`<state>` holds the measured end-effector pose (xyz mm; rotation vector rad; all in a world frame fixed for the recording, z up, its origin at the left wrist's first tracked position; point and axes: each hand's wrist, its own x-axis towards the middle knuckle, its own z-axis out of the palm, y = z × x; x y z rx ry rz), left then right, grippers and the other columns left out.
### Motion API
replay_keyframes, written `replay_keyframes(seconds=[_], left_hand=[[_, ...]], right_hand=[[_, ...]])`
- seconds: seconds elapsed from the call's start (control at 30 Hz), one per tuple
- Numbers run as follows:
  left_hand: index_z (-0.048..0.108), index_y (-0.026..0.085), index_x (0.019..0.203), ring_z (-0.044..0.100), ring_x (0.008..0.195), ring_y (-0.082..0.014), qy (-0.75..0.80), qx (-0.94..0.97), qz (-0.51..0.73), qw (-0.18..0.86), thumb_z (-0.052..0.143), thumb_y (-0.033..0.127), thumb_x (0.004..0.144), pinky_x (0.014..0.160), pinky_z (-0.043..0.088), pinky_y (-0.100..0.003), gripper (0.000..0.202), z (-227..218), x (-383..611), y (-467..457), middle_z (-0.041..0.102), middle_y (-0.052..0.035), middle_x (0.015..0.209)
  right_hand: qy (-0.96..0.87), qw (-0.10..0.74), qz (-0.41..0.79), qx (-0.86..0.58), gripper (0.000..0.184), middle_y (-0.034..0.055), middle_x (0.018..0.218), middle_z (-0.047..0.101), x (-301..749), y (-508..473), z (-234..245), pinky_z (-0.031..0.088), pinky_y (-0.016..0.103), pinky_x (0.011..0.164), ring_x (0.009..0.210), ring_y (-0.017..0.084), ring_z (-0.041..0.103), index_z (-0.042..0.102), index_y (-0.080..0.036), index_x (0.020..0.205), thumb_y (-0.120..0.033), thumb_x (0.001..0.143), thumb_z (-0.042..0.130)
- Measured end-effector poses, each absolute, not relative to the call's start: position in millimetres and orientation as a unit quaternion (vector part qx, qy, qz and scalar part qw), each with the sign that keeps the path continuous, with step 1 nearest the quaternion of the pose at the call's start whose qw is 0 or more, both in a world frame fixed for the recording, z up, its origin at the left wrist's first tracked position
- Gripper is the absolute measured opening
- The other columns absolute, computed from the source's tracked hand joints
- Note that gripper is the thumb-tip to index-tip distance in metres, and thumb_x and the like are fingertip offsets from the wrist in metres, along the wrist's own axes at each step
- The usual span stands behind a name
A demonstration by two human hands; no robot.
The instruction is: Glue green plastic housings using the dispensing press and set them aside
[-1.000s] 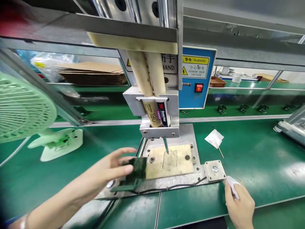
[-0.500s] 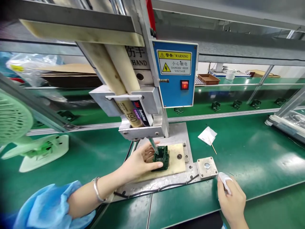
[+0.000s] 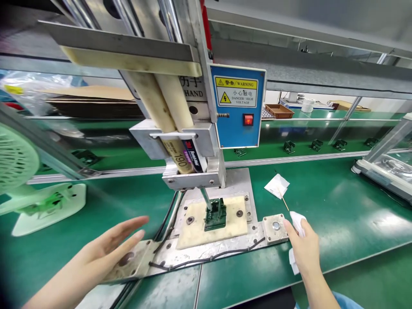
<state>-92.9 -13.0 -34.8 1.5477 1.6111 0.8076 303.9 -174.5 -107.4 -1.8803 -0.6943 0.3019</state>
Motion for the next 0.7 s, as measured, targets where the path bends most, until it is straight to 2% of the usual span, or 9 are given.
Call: replay_keyframes(seconds=[0.1, 0.2, 0.37, 0.5, 0.7], left_hand=[[0.073, 0.03, 0.104, 0.066, 0.111, -0.0332, 0.636, 0.548, 0.292, 0.458, 0.072, 0.068, 0.06, 0.078, 0.061, -0.034, 0.058, -48.7, -108.0, -24.3, 0.07, -0.0062, 0.122], [0.07, 0.031, 0.106, 0.068, 0.102, -0.031, 0.635, 0.518, 0.346, 0.457, 0.069, 0.07, 0.063, 0.078, 0.06, -0.033, 0.059, -64.9, -105.5, -33.4, 0.07, -0.0049, 0.122], [0.065, 0.029, 0.112, 0.07, 0.088, -0.0244, 0.609, 0.484, 0.409, 0.477, 0.069, 0.069, 0.068, 0.071, 0.059, -0.026, 0.06, -88.1, -103.5, -34.4, 0.073, -0.0045, 0.112], [0.067, 0.029, 0.105, 0.07, 0.087, -0.0262, 0.61, 0.496, 0.408, 0.464, 0.067, 0.072, 0.067, 0.071, 0.059, -0.029, 0.057, -86.3, -104.7, -34.3, 0.075, -0.0031, 0.101], [0.068, 0.044, 0.094, 0.069, 0.084, -0.029, 0.622, 0.526, 0.38, 0.438, 0.059, 0.077, 0.067, 0.068, 0.057, -0.035, 0.044, -85.3, -104.9, -32.7, 0.076, 0.0047, 0.091]], right_hand=[[-0.282, 0.562, 0.259, -0.733, 0.058, 0.0043, 0.078, 0.065, 299.8, -154.1, -100.0, 0.049, 0.029, 0.062, 0.073, 0.023, 0.059, 0.067, -0.014, 0.09, -0.065, 0.063, 0.078], [-0.259, 0.579, 0.305, -0.711, 0.072, 0.0082, 0.092, 0.069, 296.0, -148.0, -103.8, 0.053, 0.032, 0.071, 0.084, 0.027, 0.063, 0.067, -0.01, 0.108, -0.062, 0.06, 0.083], [-0.268, 0.582, 0.235, -0.731, 0.068, 0.0083, 0.095, 0.071, 297.3, -153.1, -118.0, 0.054, 0.032, 0.074, 0.086, 0.027, 0.065, 0.07, -0.012, 0.107, -0.065, 0.065, 0.078], [-0.268, 0.591, 0.226, -0.727, 0.067, 0.009, 0.095, 0.071, 298.2, -151.8, -120.8, 0.054, 0.031, 0.074, 0.087, 0.028, 0.065, 0.071, -0.012, 0.103, -0.066, 0.065, 0.077], [-0.278, 0.624, 0.229, -0.694, 0.061, 0.0097, 0.09, 0.07, 296.1, -146.9, -119.8, 0.055, 0.033, 0.072, 0.083, 0.028, 0.065, 0.071, -0.011, 0.099, -0.061, 0.065, 0.079]])
